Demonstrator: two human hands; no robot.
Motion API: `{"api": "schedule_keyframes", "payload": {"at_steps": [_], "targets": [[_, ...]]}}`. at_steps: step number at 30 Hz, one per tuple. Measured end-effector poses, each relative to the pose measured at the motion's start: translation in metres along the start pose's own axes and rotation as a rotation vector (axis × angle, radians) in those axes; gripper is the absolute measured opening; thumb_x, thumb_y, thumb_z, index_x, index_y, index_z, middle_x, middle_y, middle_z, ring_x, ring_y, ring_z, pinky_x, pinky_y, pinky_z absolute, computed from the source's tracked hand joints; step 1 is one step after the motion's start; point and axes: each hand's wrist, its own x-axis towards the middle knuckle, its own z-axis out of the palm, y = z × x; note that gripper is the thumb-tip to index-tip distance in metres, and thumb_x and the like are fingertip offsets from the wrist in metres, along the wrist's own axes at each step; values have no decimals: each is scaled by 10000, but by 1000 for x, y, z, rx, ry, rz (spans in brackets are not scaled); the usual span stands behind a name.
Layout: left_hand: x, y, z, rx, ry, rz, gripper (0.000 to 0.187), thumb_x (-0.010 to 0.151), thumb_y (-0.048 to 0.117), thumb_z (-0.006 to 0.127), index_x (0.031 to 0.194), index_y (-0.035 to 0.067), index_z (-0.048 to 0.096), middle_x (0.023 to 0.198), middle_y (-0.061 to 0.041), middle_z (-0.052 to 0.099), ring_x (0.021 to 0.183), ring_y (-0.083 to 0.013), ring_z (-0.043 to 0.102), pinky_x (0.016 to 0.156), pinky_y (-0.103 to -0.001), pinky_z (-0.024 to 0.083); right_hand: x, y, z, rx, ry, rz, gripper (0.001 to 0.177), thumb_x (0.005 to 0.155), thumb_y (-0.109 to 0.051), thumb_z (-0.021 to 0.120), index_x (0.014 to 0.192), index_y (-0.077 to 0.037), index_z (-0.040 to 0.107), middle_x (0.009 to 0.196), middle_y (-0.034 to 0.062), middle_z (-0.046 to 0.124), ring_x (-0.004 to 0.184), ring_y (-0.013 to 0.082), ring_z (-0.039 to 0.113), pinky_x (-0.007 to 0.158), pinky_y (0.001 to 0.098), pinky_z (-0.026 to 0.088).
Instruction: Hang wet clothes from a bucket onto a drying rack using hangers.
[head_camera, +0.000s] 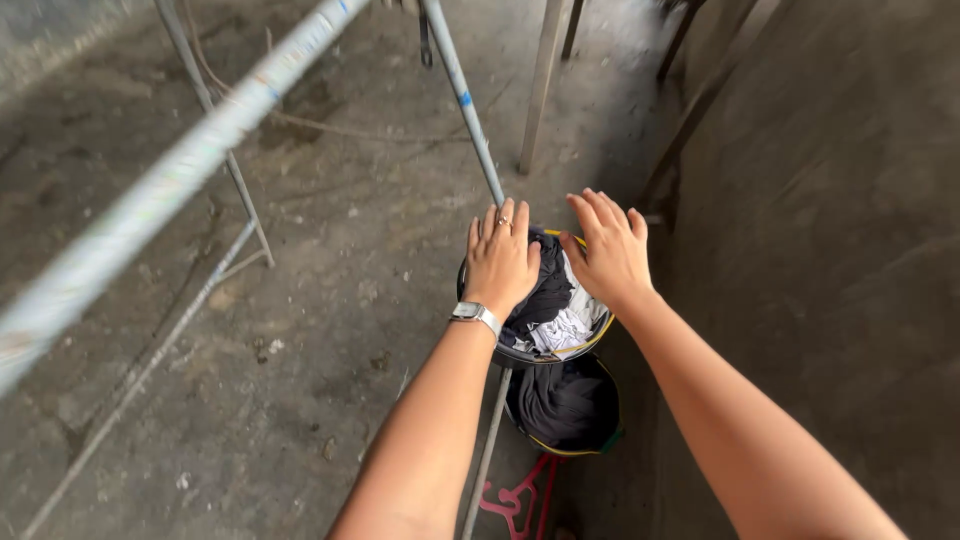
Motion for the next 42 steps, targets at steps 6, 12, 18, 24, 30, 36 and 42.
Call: {"api": "schedule_keyframes", "payload": {"at_steps": [6,12,18,24,30,36,42], "targets": [[-12,-28,98,36,-99,-117,638,878,264,666,1449,49,480,1476,-187,500,1370,-392,448,1149,-558,320,-14,47,117,51,-99,22,540,889,-316,700,1389,-156,571,1461,120,559,1378,316,492,1076,599,334],[-35,-49,196,70,-299,-303,587,897,181,674,1444,83,488,1472,-170,510,1306,-374,528,1078,-513,418,-27,92,201,154,-289,65,595,884,-294,728,1435,-169,541,1496,140,522,1352,328,501,1040,524,399],[-35,-57,211,63,-502,-521,603,848,218,746,1376,68,497,1343,-179,579,1182,-362,618,952,-472,521,-24,107,238,197,-481,282,741,753,-247,830,1415,-151,510,1215,185,582,1133,377,564,927,478,493],[-22,-70,210,-15,-579,-572,340,828,277,798,1080,99,654,1160,-153,683,1114,-364,677,926,-471,556,-29,144,287,591,-171,226,199,914,-100,727,1080,-100,619,1068,147,602,924,287,618,785,414,549],[9,-57,130,-208,-474,-552,501,717,138,810,1136,36,554,1047,-218,663,1011,-439,668,811,-515,540,38,115,200,1496,-462,744,28,1082,-153,483,1078,-136,505,934,-38,560,822,86,567,769,390,641],[58,-52,32,-292,-437,-545,598,581,220,951,1053,13,647,1015,-194,740,989,-351,704,843,-417,537,117,97,85,1569,-348,574,83,1087,-164,428,1100,-125,500,987,52,674,853,192,704,780,394,612],[119,-65,-6,-587,-428,-432,461,595,121,906,994,-5,713,941,-109,763,907,-215,712,845,-324,532,187,107,-1,1595,-157,482,80,1092,-159,423,1113,-117,488,999,71,658,834,213,687,755,426,601]]}}
